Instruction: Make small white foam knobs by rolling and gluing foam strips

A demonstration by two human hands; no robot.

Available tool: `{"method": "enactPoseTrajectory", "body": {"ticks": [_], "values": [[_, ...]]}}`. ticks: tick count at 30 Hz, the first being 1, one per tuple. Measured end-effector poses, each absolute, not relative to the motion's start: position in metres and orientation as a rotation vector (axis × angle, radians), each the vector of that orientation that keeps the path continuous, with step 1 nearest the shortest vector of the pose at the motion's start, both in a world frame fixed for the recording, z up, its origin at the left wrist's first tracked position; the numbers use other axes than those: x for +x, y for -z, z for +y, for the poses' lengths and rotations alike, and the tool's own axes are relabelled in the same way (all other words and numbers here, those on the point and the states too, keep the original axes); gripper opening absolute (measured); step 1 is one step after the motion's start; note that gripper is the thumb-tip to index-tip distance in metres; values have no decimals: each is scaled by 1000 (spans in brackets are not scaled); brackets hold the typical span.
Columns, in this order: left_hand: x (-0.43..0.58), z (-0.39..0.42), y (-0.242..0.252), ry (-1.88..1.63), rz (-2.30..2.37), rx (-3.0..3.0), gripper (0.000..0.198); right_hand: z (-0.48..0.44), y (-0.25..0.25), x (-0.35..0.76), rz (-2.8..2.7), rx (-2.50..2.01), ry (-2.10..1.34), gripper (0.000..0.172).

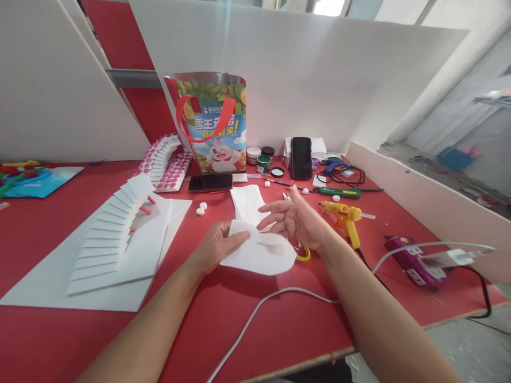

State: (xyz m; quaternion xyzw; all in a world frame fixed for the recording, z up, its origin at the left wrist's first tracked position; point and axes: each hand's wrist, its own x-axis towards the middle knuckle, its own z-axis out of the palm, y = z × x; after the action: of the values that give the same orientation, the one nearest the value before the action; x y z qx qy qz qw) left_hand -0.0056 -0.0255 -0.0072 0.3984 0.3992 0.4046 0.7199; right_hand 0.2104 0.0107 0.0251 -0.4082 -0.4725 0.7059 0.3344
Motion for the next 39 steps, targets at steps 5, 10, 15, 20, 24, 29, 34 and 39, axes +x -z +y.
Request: {"method": "enactPoseTrajectory", "body": {"ticks": [5, 10, 15, 20, 24, 29, 34, 39], "values": [[-5, -28, 0, -812, 805, 912, 29, 6, -25, 209, -1571, -1150, -1464, 54], [-8, -24, 8, -850, 816, 979, 31, 3, -20, 206, -1648, -1033, -1732, 36], [-9, -19, 12, -879, 873, 1128, 37, 8, -10, 206, -1475, -1173, -1618, 31], [-8, -15, 13, -1001, 902, 1118, 33, 12, -8, 207, -1304, -1139, -1690, 35], [-8, -14, 17, -1092, 883, 1088, 25, 11, -9, 205, -1185, -1073, -1732, 32], [-9, -15, 19, -1132, 833, 1070, 15, 9, -12, 203, -1055, -1045, -1779, 19], [-10, -15, 17, -1149, 845, 1017, 15, 7, -12, 199, -1085, -1047, -1740, 13], [-11, -14, 16, -1148, 843, 979, 17, 6, -10, 201, -1185, -1053, -1678, 13]]}}
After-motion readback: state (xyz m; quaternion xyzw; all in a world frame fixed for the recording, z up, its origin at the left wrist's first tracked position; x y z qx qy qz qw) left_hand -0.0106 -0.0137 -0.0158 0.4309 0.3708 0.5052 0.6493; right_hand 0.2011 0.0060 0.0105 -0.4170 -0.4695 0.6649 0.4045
